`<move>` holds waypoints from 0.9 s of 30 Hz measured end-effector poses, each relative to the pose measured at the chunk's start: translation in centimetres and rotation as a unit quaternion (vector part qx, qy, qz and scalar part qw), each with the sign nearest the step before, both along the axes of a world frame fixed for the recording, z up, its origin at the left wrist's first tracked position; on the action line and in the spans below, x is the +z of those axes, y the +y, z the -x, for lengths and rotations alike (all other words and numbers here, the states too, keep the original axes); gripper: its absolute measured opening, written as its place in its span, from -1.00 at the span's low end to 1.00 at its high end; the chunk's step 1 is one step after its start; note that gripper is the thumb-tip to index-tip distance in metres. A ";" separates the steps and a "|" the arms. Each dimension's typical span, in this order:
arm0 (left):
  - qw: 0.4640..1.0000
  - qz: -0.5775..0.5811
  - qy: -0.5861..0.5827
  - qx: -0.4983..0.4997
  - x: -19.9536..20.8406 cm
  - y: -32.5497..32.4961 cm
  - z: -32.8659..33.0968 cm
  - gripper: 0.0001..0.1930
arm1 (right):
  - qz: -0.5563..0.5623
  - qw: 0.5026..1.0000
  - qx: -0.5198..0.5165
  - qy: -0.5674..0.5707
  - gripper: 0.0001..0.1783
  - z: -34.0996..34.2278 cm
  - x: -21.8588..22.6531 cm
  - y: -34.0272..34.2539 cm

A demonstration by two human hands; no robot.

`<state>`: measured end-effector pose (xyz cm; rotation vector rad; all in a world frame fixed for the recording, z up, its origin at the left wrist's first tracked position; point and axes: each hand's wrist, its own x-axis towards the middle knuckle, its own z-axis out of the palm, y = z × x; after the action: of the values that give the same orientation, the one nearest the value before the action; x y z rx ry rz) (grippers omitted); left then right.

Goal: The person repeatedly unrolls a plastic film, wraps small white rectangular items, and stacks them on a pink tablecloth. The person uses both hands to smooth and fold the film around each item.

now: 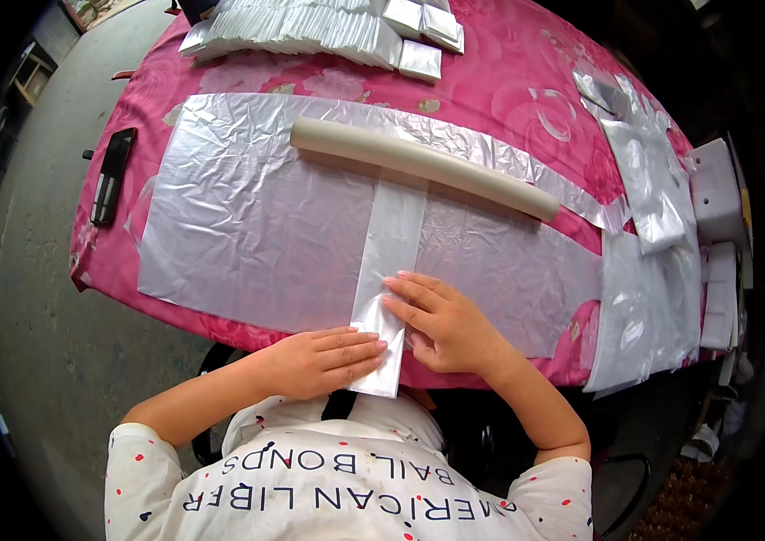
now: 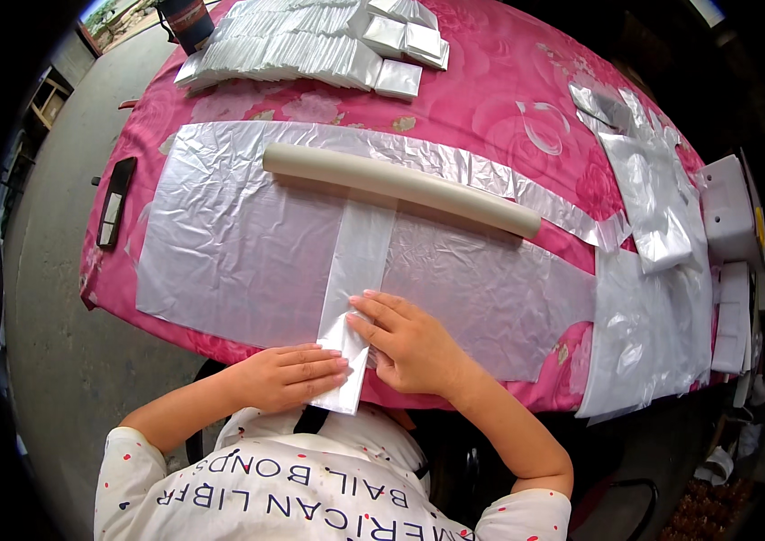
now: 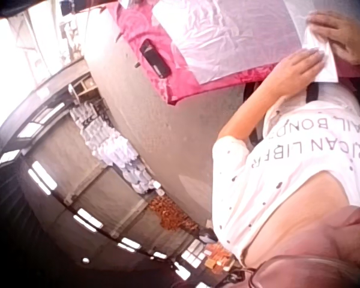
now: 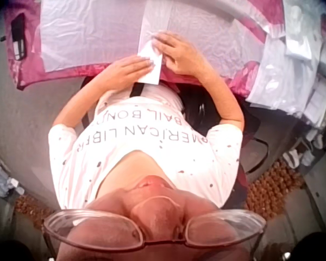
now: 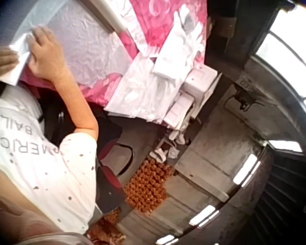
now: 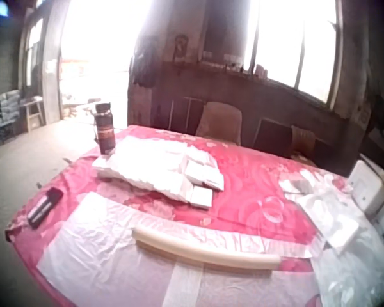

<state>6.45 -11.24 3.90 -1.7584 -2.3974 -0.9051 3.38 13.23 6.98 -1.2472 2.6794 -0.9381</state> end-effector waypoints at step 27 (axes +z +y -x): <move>0.966 0.128 -0.024 0.223 0.5 4.3 4.5 -0.27 | 0.075 0.855 -0.336 -0.389 -0.77 5.3 0.5 -1.6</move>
<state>1.91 -6.95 4.41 -1.1690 -2.8742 -0.6081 -1.92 11.59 7.49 0.1729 2.3287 -1.3435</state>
